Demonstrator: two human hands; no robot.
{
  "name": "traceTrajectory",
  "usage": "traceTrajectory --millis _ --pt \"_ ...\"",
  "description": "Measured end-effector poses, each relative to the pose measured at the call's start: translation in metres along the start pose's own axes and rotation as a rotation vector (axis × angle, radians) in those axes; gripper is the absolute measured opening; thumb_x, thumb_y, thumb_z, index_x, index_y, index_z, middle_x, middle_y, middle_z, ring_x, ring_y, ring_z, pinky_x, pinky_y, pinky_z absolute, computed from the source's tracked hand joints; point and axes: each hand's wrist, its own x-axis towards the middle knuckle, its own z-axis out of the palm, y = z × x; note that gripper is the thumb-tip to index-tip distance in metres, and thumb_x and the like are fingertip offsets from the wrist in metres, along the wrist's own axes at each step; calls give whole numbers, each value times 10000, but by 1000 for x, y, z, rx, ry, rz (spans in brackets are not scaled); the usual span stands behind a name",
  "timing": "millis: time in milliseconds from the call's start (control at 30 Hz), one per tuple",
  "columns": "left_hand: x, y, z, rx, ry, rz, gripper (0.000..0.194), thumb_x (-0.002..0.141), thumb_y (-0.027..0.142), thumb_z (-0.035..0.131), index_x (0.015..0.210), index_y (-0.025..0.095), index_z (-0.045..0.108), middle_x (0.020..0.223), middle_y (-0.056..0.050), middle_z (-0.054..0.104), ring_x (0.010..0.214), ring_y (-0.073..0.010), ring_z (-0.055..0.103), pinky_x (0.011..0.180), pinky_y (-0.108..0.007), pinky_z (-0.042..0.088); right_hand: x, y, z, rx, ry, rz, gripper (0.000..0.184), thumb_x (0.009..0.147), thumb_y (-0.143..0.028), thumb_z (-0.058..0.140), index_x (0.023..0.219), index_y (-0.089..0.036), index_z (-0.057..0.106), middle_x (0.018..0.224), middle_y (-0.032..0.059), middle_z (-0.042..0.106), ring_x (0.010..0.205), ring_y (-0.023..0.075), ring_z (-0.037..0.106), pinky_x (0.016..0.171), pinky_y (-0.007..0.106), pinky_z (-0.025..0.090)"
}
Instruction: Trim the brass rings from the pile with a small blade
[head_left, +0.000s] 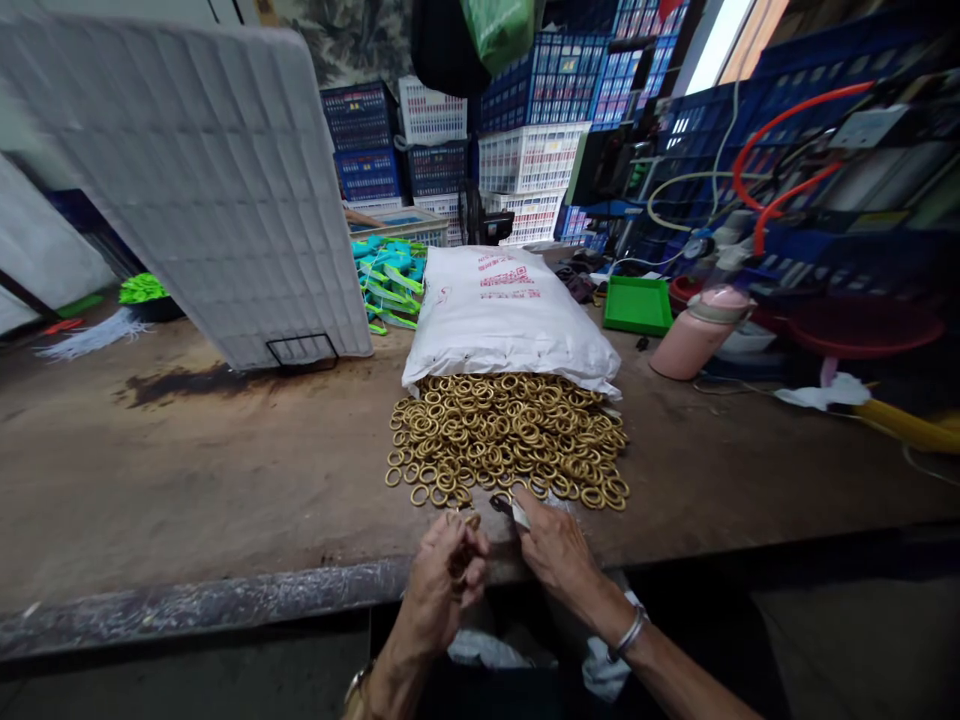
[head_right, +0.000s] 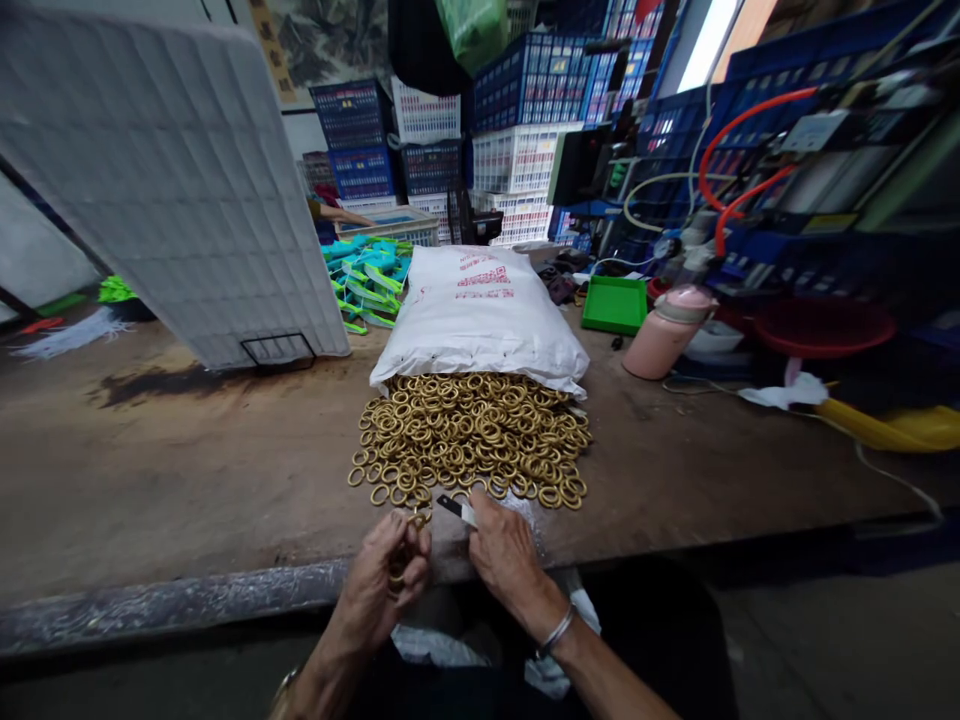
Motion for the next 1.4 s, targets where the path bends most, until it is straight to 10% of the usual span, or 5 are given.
traceTrajectory --millis 400,567,967,1267,1400 --pt "10 -1 -19 -229 -59 -109 229 712 295 594 883 163 515 666 4 547 404 -31 389 316 -111 195 16 -15 1 -93 -15 70 160 783 -193 489 940 -208 465 794 26 639 692 165 589 530 250 230" --pt "13 1 -18 -284 -26 -139 241 669 324 644 694 127 507 676 -12 533 464 -41 438 307 -100 181 18 -10 2 -76 -17 69 122 783 -199 470 904 -186 472 746 34 625 646 166 576 518 255 215" --pt "18 -15 -2 338 71 103 307 710 462 558 697 161 498 458 74 426 344 -34 316 344 -155 219 -3 -11 -3 463 16 -154 53 790 -228 390 782 -205 437 661 -12 515 604 134 485 563 229 344" --pt "10 -7 5 615 7 349 232 745 332 532 610 145 556 536 32 486 479 -73 396 464 -187 310 -2 -22 -7 861 -72 59 258 802 -394 390 684 -185 485 546 -45 464 505 94 416 490 206 345" --pt "11 -11 2 505 -19 196 242 748 383 535 686 149 541 503 54 447 400 -48 344 394 -174 269 0 -21 -4 878 -47 83 252 777 -396 423 651 -183 469 542 -52 436 505 88 397 477 200 329"
